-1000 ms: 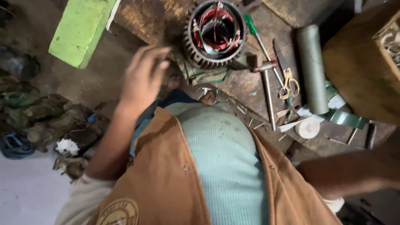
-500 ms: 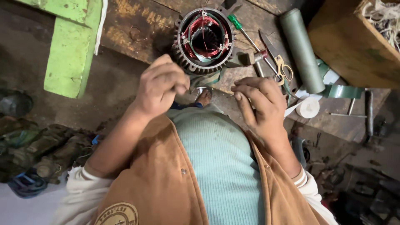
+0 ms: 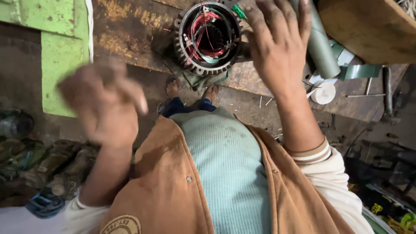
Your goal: The person works on an electric motor stator on a workbench, hammering around its rim with a mallet and pulling out old winding material. They take insulation strips from a cardboard box, thread a wire around the stator, and use pliers to work on the windings.
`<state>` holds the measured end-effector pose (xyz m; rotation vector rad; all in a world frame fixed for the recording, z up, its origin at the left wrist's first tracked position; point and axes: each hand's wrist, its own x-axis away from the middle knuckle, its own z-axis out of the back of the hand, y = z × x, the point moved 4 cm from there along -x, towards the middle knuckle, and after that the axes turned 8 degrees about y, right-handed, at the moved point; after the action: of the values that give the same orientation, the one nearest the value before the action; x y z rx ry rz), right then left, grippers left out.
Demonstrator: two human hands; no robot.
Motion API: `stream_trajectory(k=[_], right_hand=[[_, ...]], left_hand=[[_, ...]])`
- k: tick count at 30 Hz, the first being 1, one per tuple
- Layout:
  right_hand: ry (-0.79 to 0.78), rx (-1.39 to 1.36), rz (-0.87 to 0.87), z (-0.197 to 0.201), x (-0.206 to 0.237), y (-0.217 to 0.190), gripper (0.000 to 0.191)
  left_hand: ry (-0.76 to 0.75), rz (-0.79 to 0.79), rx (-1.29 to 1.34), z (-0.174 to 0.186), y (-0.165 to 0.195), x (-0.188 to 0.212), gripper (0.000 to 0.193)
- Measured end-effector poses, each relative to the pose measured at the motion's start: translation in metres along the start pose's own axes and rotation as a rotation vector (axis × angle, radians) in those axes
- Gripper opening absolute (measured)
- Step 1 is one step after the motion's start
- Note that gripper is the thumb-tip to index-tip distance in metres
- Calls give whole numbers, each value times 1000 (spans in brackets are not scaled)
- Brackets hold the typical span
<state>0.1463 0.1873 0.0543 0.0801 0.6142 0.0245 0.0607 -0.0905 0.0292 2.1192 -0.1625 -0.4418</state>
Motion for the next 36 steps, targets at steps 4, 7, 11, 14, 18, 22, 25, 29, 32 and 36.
stream_trajectory(k=[4, 7, 11, 14, 18, 22, 25, 29, 32, 36], right_hand=[[-24, -240, -269, 1, 34, 12, 15], [-78, -411, -548, -3, 67, 7, 14], [-53, -487, -566, -6, 82, -7, 20], [-5, -375, -447, -5, 75, -11, 28], [-119, -272, -407, -7, 67, -7, 38], [-163, -206, -294, -2, 61, -6, 46], [-193, -202, -266, 2, 55, -6, 45], [-161, -267, -223, 1, 42, -13, 42], [-186, -388, -260, -10, 34, -18, 40], [-173, -474, -317, -23, 27, -18, 32]], left_hand=[[-185, -309, -1055, -10, -33, -4, 12], [-305, -215, -854, -25, -56, 5, 32], [-376, -398, -1024, -36, -69, -10, 34], [-558, -378, -1101, -45, -79, -33, 26], [-825, -413, -1236, -61, -86, -59, 18], [-949, -436, -1380, -74, -90, -65, 17], [-1055, -487, -1529, -76, -93, -57, 14], [-955, -740, -1644, -79, -92, -40, 16], [-898, -829, -1661, -78, -99, -33, 18], [-958, -748, -1688, -75, -114, -25, 18]])
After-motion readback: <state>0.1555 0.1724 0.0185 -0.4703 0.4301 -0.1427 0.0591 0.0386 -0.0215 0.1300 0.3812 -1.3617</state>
